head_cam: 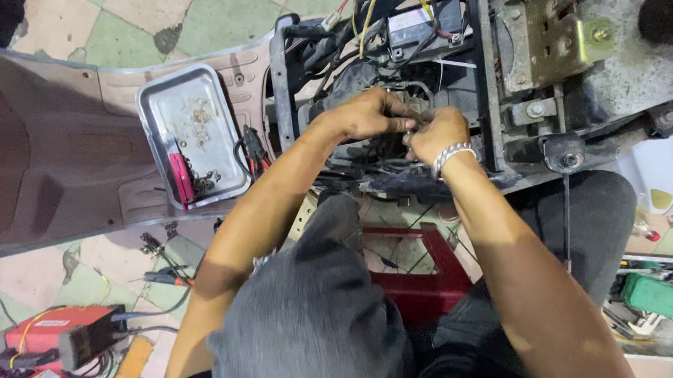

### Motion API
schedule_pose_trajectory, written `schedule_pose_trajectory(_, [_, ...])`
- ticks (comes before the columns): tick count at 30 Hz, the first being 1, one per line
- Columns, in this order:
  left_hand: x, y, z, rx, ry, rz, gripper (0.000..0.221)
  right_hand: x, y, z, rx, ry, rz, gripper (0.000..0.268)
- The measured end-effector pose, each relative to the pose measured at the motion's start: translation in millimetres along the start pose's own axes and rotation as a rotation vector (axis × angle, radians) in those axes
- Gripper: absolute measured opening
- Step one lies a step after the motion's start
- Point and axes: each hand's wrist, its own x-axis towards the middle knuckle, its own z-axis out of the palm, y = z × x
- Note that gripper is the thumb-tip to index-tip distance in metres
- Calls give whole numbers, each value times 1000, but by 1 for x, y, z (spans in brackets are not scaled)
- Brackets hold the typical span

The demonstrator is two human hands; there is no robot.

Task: The person repairs internal components of a scooter by using a welding tool to fuse parts, cutting wires with pliers, and tightening a bolt with a socket wrench.

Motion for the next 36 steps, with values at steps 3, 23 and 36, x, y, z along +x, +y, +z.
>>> schedule_pose_trajectory(3, [1,-1,5,-13,101,44,30,4,4,-1,-48,16,44,18])
schedule_pose_trajectory(23, [3,-15,5,-97,72,44,30,32,37,4,106,-102,123,39])
schedule_pose_trajectory(36, [2,-3,3,-161,58,87,31,20,20,2,-105,32,35,41])
